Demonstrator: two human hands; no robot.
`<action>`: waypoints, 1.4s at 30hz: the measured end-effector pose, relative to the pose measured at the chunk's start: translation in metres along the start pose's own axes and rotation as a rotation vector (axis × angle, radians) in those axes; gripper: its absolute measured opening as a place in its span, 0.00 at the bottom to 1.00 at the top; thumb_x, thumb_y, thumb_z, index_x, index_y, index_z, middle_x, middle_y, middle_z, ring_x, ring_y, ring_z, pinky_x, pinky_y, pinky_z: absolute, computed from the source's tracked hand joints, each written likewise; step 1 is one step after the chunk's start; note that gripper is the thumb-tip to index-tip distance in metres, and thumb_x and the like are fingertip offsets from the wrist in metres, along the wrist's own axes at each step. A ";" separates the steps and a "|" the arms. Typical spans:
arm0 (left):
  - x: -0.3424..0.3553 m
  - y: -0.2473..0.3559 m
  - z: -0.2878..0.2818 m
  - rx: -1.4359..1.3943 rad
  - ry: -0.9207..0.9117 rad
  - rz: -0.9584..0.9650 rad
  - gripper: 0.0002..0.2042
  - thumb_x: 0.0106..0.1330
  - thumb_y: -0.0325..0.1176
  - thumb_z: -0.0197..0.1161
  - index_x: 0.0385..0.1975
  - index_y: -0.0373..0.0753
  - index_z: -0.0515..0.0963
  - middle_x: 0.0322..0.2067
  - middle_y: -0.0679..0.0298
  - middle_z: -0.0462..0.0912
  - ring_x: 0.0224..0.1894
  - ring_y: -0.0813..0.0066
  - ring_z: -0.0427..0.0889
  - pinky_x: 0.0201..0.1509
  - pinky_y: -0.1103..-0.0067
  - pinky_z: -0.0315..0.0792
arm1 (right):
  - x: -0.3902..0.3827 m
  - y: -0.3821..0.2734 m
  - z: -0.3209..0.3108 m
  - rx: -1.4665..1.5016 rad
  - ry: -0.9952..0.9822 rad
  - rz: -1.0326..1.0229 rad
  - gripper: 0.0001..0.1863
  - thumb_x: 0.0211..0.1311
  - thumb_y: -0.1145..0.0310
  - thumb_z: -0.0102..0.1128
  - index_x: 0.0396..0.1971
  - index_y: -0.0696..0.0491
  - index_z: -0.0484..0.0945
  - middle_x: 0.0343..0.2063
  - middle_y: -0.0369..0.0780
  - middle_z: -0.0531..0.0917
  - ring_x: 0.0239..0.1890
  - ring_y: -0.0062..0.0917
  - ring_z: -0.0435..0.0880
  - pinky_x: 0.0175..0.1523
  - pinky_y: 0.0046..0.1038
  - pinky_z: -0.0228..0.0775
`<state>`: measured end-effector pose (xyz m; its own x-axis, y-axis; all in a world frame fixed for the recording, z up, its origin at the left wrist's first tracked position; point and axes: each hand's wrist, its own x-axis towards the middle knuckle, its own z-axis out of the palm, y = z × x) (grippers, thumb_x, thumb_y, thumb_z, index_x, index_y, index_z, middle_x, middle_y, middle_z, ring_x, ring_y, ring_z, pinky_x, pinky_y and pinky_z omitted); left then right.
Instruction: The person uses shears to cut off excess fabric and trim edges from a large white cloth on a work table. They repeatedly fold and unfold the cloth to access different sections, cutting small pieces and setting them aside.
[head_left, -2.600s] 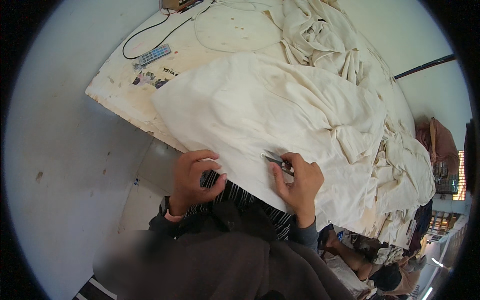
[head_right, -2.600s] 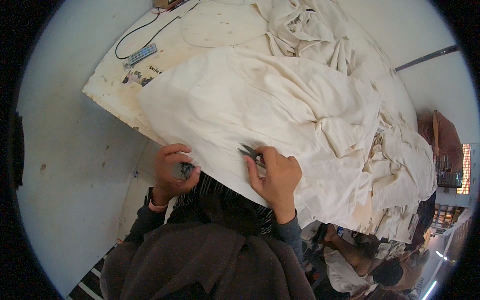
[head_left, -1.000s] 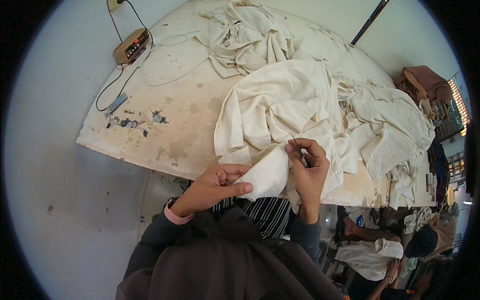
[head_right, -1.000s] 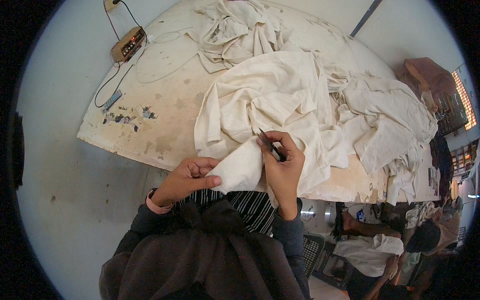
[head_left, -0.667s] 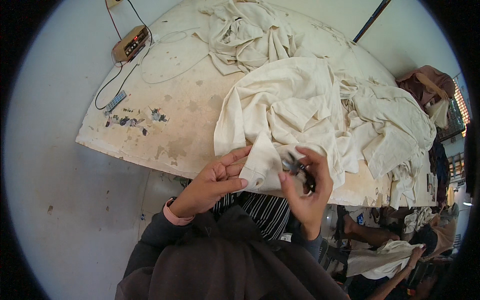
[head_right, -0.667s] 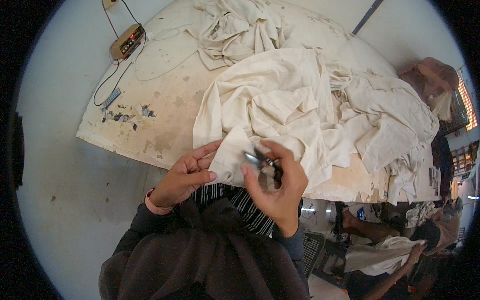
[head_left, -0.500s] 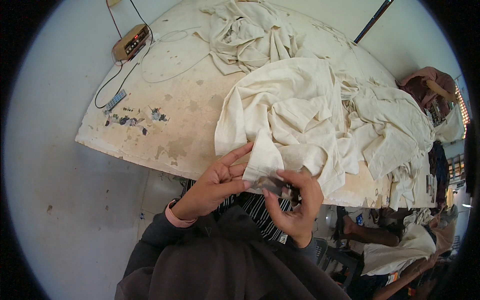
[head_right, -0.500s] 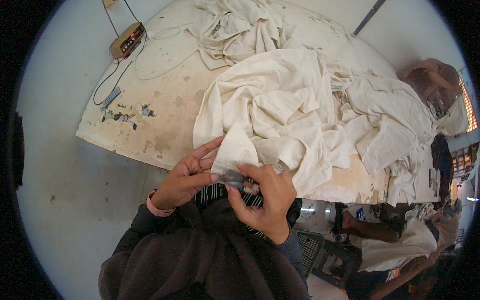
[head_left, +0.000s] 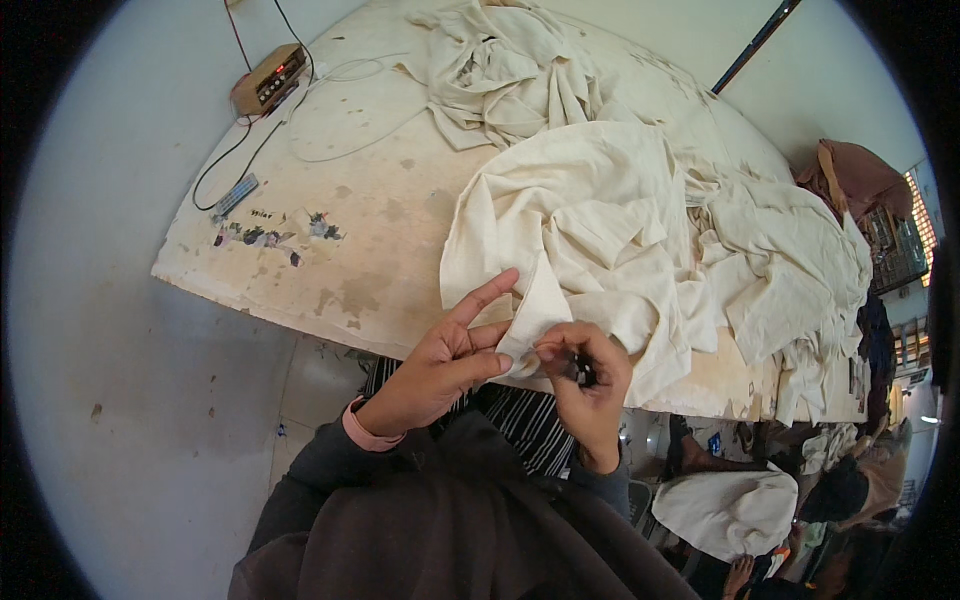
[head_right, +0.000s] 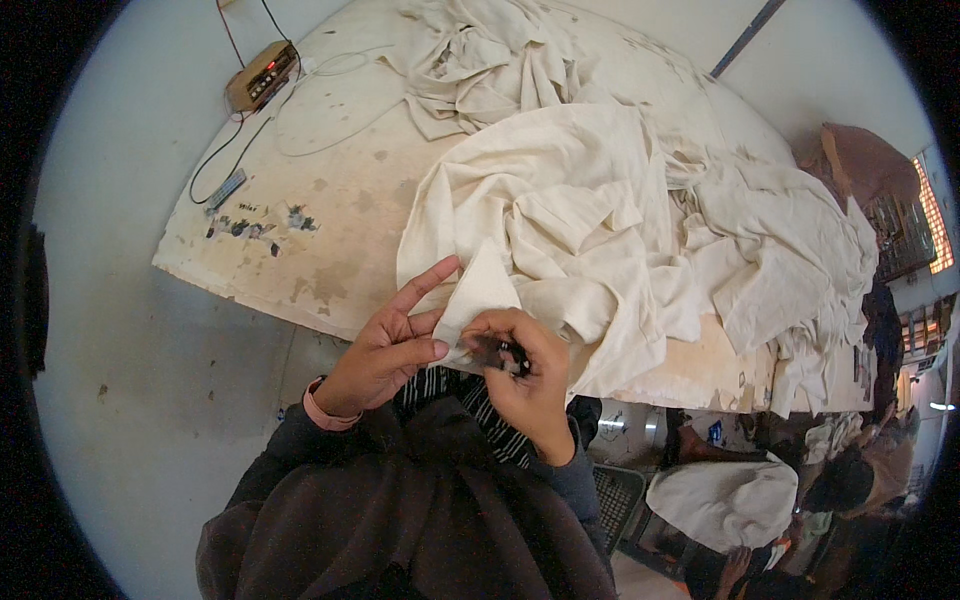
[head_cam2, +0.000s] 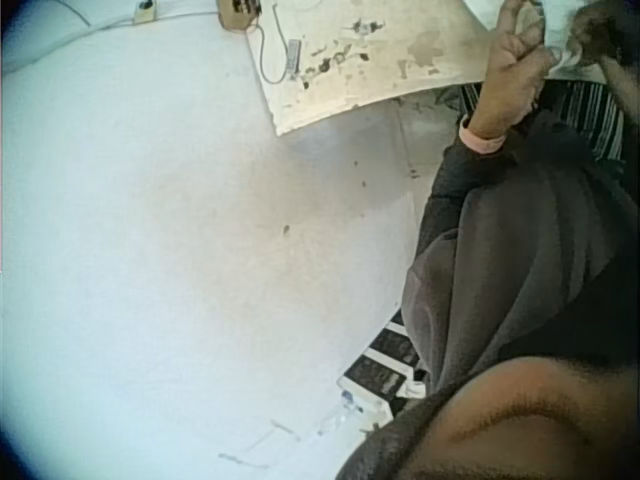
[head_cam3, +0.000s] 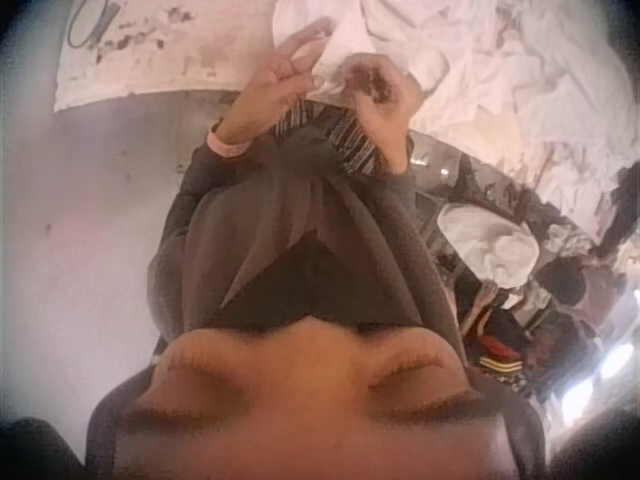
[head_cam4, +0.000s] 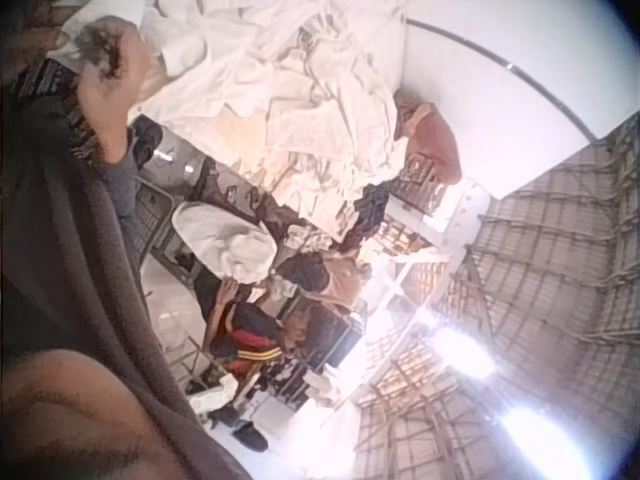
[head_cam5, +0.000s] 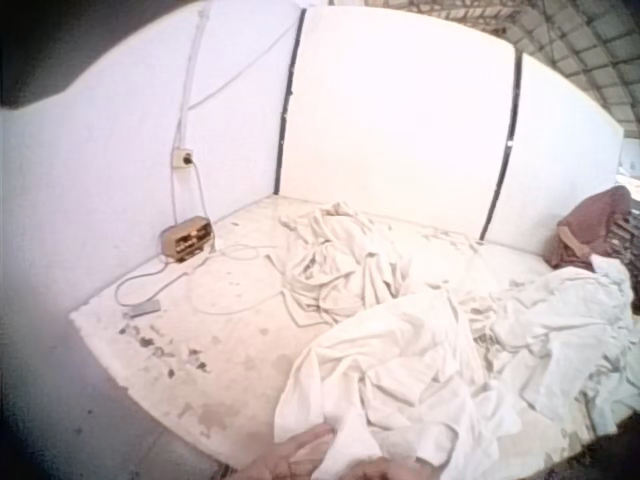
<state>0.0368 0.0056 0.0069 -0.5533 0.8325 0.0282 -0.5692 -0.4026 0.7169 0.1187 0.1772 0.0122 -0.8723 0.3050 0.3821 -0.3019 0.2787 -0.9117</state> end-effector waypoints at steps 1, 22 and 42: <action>0.001 0.001 0.001 -0.004 -0.020 0.006 0.37 0.72 0.15 0.51 0.79 0.42 0.46 0.64 0.52 0.76 0.61 0.76 0.79 0.67 0.79 0.70 | 0.001 -0.005 -0.004 -0.205 -0.049 -0.063 0.21 0.40 0.79 0.57 0.40 0.54 0.83 0.31 0.38 0.86 0.30 0.23 0.86 0.34 0.24 0.72; 0.161 0.003 -0.103 0.131 -0.088 -0.277 0.31 0.66 0.21 0.58 0.72 0.36 0.66 0.67 0.60 0.73 0.57 0.76 0.79 0.61 0.83 0.73 | 0.003 0.011 -0.027 0.204 0.422 0.198 0.03 0.56 0.77 0.62 0.29 0.55 0.76 0.26 0.34 0.77 0.27 0.19 0.74 0.33 0.20 0.63; 0.165 0.006 -0.108 0.102 -0.075 -0.298 0.31 0.69 0.19 0.54 0.74 0.37 0.63 0.57 0.58 0.83 0.49 0.77 0.85 0.56 0.82 0.79 | 0.056 -0.147 0.017 1.397 0.410 -1.800 0.09 0.64 0.75 0.57 0.23 0.50 0.73 0.24 0.29 0.75 0.22 0.16 0.73 0.23 0.21 0.61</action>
<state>-0.1232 0.0995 -0.0597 -0.3226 0.9353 -0.1452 -0.6336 -0.0994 0.7672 0.1076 0.1378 0.1656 0.5296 0.7057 0.4707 -0.5483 -0.1386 0.8247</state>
